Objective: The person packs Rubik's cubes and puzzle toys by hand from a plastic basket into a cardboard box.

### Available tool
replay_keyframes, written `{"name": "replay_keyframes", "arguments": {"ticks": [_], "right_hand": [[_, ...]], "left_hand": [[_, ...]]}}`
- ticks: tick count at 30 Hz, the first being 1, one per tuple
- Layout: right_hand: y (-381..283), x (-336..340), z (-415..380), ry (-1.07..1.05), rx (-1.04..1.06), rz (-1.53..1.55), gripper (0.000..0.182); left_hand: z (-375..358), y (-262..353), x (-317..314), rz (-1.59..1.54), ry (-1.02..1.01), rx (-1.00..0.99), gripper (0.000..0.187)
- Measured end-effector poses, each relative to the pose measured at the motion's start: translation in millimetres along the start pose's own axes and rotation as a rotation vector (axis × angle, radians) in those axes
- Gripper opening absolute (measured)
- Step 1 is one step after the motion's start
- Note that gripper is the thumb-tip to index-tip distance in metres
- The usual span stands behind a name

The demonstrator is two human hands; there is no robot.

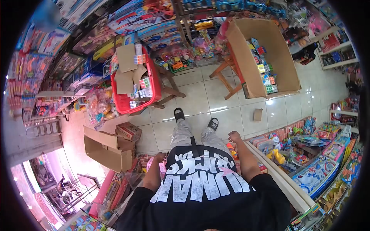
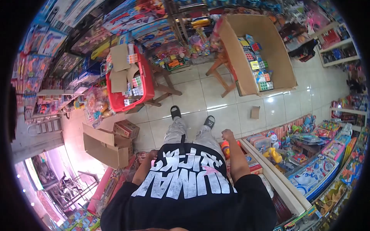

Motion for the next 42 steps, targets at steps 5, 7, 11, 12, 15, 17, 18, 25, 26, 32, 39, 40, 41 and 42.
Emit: {"name": "replay_keyframes", "arguments": {"ticks": [5,7,11,12,15,17,18,25,26,32,39,40,41,42], "right_hand": [[-55.5,5.2,-6.8,0.08,0.026,-0.034,0.026],[-70.2,-2.2,2.5,0.103,-0.008,-0.053,0.026],[-119.0,-42.1,2.6,0.176,0.025,0.147,0.027],[-145.2,-54.7,-4.7,0.194,0.089,0.156,0.026],[-243.4,-84.2,-25.4,0.254,0.374,0.273,0.019],[-310.9,-95.2,-27.2,0.507,0.84,0.241,0.015],[-354.4,-99.2,-66.8,0.513,0.874,0.335,0.016],[-581.1,-138.5,-257.0,0.79,1.328,-0.022,0.026],[-593.9,-143.6,-260.2,0.891,1.298,-0.23,0.029],[-599.3,-156.8,-227.8,0.869,1.074,-0.338,0.021],[-588.6,-168.1,-297.6,0.477,1.242,0.121,0.014],[-591.7,-169.2,-317.2,0.475,1.244,0.118,0.014],[-594.8,-174.4,-337.9,0.42,1.313,0.162,0.014],[-596.1,-180.0,-348.5,0.364,1.382,0.206,0.014]], "left_hand": [[12.4,3.3,57.4,-0.426,0.265,0.115,0.044],[25.6,12.5,100.3,-0.508,0.394,-0.09,0.039],[21.7,23.9,193.3,-0.601,0.765,-0.325,0.034],[17.1,26.0,219.2,-0.651,0.875,-0.352,0.034],[-55.2,85.2,298.6,-0.734,1.104,-0.603,0.032],[-103.3,121.6,338.2,-0.582,1.282,-0.721,0.029],[-132.1,146.8,354.3,-0.44,1.376,-0.776,0.027],[-156.8,270.5,375.3,-0.045,1.245,-1.188,0.024],[-135.9,278.7,368.5,-0.092,1.097,-1.232,0.023],[-98.2,272.9,341.8,-0.282,0.676,-1.129,0.024],[-88.5,242.7,357.5,-0.864,0.163,-0.667,0.074],[-96.3,242.3,365.5,-0.867,0.164,-0.667,0.074],[-106.3,244.2,365.0,-0.962,-0.005,-0.652,0.074],[-115.8,247.6,364.0,-1.054,-0.176,-0.634,0.074]]}}
Point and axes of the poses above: each hand's wrist, its own z-axis towards the middle knuckle, its own x-axis out of the back of the hand, y = z × x, the point moved 7 cm from there along z, towards the middle knuckle, and after that the axes turned 8 degrees about y, right-handed, at the moved point
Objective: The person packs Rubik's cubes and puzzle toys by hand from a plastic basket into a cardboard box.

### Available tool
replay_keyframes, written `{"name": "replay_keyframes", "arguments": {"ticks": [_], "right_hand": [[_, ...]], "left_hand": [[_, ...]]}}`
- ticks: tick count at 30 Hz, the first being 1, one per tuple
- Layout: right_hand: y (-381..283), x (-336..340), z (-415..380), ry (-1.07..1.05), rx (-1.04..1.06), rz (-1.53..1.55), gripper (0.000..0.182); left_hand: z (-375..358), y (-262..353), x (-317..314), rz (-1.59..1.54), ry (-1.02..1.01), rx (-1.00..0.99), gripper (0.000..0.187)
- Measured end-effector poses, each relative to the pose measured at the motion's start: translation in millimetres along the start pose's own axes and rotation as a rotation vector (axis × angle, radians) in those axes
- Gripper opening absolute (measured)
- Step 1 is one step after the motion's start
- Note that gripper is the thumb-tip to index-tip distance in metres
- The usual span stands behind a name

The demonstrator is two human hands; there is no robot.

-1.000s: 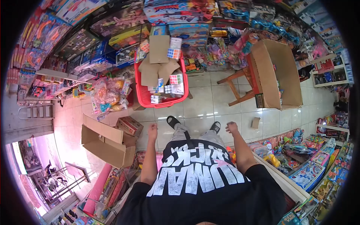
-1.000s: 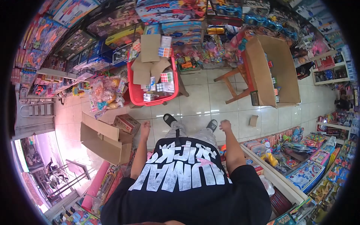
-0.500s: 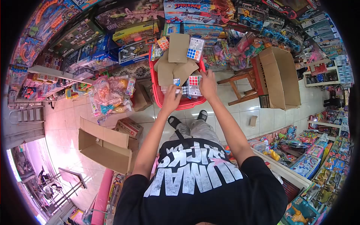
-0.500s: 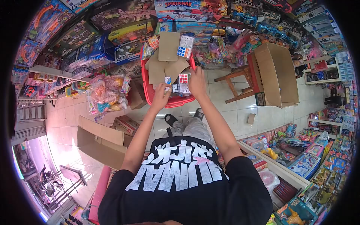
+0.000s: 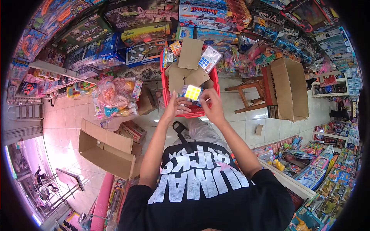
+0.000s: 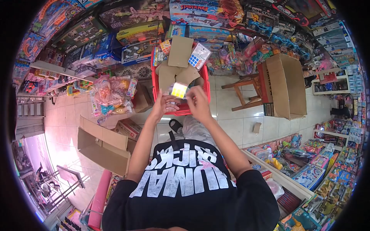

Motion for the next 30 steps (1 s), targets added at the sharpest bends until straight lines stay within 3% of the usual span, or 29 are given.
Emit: {"name": "replay_keyframes", "arguments": {"ticks": [2,4,5,8,10,12,14,16,20,23,26,30], "right_hand": [[-2.6,-12.0,-3.5,-0.084,0.026,0.029,0.013],[-20.3,-28.6,-4.9,-0.219,0.245,0.015,0.013],[-12.3,-37.0,-4.2,-0.318,0.198,0.02,0.011],[-8.6,-44.9,10.6,-0.437,0.243,0.012,0.012],[3.5,-40.2,30.2,-0.42,0.204,0.005,0.013],[40.6,-24.1,59.1,-0.141,0.127,-0.084,0.019],[94.9,-3.3,79.7,0.197,-0.211,0.02,0.025],[128.8,23.0,98.1,0.564,-0.32,-0.133,0.034],[178.8,28.6,133.2,0.418,-0.349,-0.345,0.042],[170.6,21.0,146.6,0.276,-0.222,-0.369,0.045],[163.0,25.7,144.3,0.307,-0.304,-0.19,0.041],[125.8,11.7,136.3,0.171,-0.519,0.245,0.034]], "left_hand": [[-14.2,19.8,-14.2,-0.1,-0.109,-0.048,0.077],[-26.2,42.2,-10.8,-0.213,0.061,-0.169,0.073],[-17.6,32.5,5.1,-0.254,0.075,-0.136,0.058],[-13.7,34.1,27.5,-0.045,0.241,-0.204,0.049],[-13.2,39.4,28.8,-0.109,0.308,-0.195,0.047],[-10.9,46.5,30.2,-0.123,0.347,-0.222,0.045],[0.2,51.9,30.9,-0.081,0.362,-0.258,0.045],[8.6,60.6,27.7,-0.038,0.379,-0.294,0.044],[25.9,68.5,25.3,-0.053,0.358,-0.259,0.044],[33.0,73.0,21.1,-0.088,0.322,-0.249,0.045],[38.4,73.7,24.6,-0.123,0.334,-0.238,0.045],[41.2,72.2,27.8,-0.12,0.31,-0.292,0.046]]}}
Point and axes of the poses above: each hand's wrist, its own z-axis towards the middle knuckle, its own x-axis out of the back of the hand, y = z × x, the point moved 7 cm from there along z, towards the middle knuckle, and after that the axes turned 8 degrees about y, right-handed, at the moved point
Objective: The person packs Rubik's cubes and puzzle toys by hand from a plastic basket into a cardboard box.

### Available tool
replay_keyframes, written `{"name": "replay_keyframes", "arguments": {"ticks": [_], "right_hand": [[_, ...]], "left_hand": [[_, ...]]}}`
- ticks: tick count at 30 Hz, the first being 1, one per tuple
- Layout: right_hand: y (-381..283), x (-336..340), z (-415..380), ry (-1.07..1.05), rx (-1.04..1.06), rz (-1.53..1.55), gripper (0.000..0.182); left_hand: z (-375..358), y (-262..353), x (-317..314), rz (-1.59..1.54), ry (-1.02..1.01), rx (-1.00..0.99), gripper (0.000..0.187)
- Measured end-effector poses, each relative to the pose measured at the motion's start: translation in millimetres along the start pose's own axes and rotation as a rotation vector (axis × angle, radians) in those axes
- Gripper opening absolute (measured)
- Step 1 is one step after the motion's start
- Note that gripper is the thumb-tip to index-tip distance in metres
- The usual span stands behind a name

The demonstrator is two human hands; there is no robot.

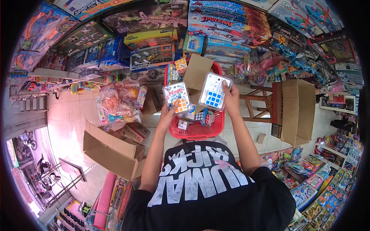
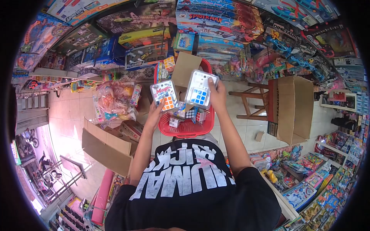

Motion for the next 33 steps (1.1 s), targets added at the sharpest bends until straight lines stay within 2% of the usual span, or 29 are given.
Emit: {"name": "replay_keyframes", "arguments": {"ticks": [2,6,8,10,14,18,20,23,26,29,32,33], "right_hand": [[6.5,-15.7,-16.2,-0.117,-0.195,0.173,0.032],[4.9,-52.7,-45.7,-0.305,-0.207,0.176,0.033],[2.1,-62.4,-61.1,-0.314,-0.234,0.16,0.033],[-10.1,-67.7,-73.2,-0.311,-0.131,0.106,0.034],[-18.5,-61.8,-91.0,-0.333,-0.022,-0.017,0.033],[-8.9,-58.8,-113.0,-0.323,0.036,-0.052,0.035],[-8.5,-56.1,-128.6,-0.314,0.029,-0.056,0.034],[-2.0,-51.2,-155.5,-0.291,-0.012,0.015,0.034],[11.6,-42.6,-179.7,-0.255,0.017,-0.02,0.032],[31.2,-29.0,-199.6,-0.326,0.006,0.097,0.025],[28.1,-1.8,-218.2,-0.155,-0.06,0.268,0.025],[36.7,10.3,-217.2,-0.034,-0.001,0.1,0.025]], "left_hand": [[-0.1,-3.4,0.4,0.023,-0.005,-0.011,0.046],[-1.8,-11.8,-3.8,0.23,-0.038,-0.05,0.047],[-6.8,-17.0,-5.8,0.339,-0.074,-0.082,0.049],[-14.6,-28.0,-9.3,0.063,-0.113,0.078,0.056],[-30.4,-26.4,-7.2,0.009,-0.159,0.012,0.065],[-49.3,-43.1,6.3,-0.076,-0.237,-0.084,0.071],[-61.7,-53.1,11.8,0.168,-0.258,-0.053,0.078],[-95.6,-39.2,-3.2,0.178,-0.258,0.05,0.081],[-111.4,-56.6,9.8,0.155,-0.298,0.062,0.081],[-129.0,-64.8,17.3,0.077,-0.261,0.069,0.083],[-132.5,-90.7,33.5,-0.019,-0.266,0.134,0.087],[-133.5,-99.3,35.4,-0.035,-0.273,0.186,0.088]]}}
Point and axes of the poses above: each hand's wrist, its own z-axis towards the middle knuckle, its own x-axis out of the back of the hand, y = z × x, the point moved 7 cm from there along z, towards the middle knuckle, and after that the axes turned 8 degrees about y, right-handed, at the moved point
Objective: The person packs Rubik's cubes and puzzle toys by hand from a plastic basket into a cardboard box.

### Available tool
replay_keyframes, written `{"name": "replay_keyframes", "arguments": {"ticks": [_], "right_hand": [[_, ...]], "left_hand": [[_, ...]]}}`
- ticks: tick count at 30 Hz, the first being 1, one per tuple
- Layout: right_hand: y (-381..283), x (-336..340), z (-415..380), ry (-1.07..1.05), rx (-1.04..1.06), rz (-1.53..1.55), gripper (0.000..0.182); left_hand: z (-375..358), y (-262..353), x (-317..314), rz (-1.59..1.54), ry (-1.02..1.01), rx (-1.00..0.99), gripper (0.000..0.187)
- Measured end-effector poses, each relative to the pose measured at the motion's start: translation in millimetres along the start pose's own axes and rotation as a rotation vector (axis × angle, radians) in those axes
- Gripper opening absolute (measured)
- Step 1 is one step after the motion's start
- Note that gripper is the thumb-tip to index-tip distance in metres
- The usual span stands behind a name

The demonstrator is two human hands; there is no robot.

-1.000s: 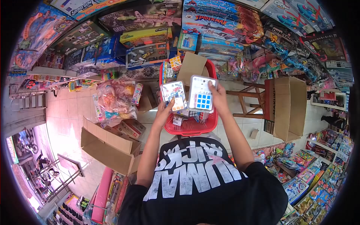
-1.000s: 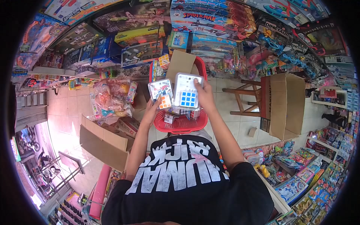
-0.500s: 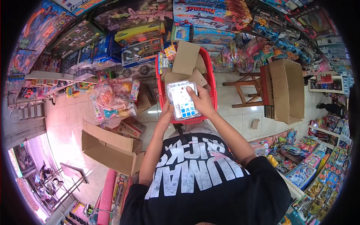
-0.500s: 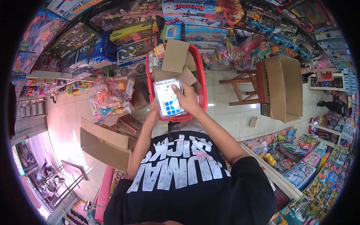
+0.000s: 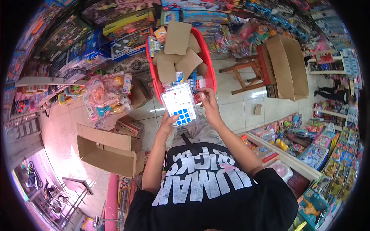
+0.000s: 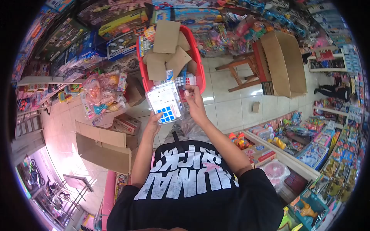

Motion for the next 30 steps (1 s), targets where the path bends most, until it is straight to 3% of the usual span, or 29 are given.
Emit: {"name": "replay_keyframes", "arguments": {"ticks": [3,5,9,11,13,17,19,20,25,27,29,30], "right_hand": [[15.4,20.0,-16.8,-0.12,-0.064,-0.216,0.026],[18.8,35.0,-23.6,-0.125,-0.105,-0.182,0.024],[6.7,68.9,-36.0,-0.093,0.027,-0.179,0.025],[-3.7,93.2,-39.6,-0.049,0.048,-0.135,0.026],[-16.7,121.4,-43.3,-0.039,0.116,-0.14,0.036],[-29.7,191.5,-48.9,0.025,0.205,-0.08,0.055],[-27.8,227.7,-56.0,0.061,0.328,-0.221,0.078],[-17.0,244.4,-54.0,0.028,0.262,-0.197,0.089],[-29.4,345.5,-59.1,0.179,0.301,-0.262,0.085],[-34.0,374.5,-64.8,0.167,0.252,-0.235,0.08],[-51.2,403.9,-69.3,0.226,0.293,-0.262,0.076],[-61.3,417.1,-73.6,0.264,0.342,-0.287,0.073]], "left_hand": [[-3.2,-16.8,-6.5,-0.123,-0.068,0.1,0.087],[1.2,-26.1,-18.8,-0.113,-0.11,0.117,0.086],[11.6,-44.4,-50.6,0.027,-0.095,0.102,0.083],[16.6,-54.9,-73.2,-0.061,-0.151,0.177,0.086],[21.4,-58.6,-107.6,-0.002,-0.162,0.154,0.087],[26.6,-79.1,-186.7,-0.19,-0.287,0.22,0.084],[20.0,-96.5,-229.7,-0.172,-0.377,0.28,0.083],[23.2,-116.2,-237.8,-0.128,-0.39,0.317,0.083],[29.5,-175.6,-307.1,0.152,-0.388,0.299,0.087],[34.8,-187.8,-320.8,0.353,-0.387,0.145,0.086],[45.9,-207.4,-338.9,0.476,-0.43,0.118,0.081],[43.3,-201.3,-358.5,0.524,-0.417,-0.032,0.078]]}}
Point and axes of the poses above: each hand's wrist, its own z-axis towards the middle knuckle, its own x-axis out of the back of the hand, y = z × x, the point moved 7 cm from there along z, towards the middle knuckle, and after that the axes turned 8 degrees about y, right-handed, at the moved point
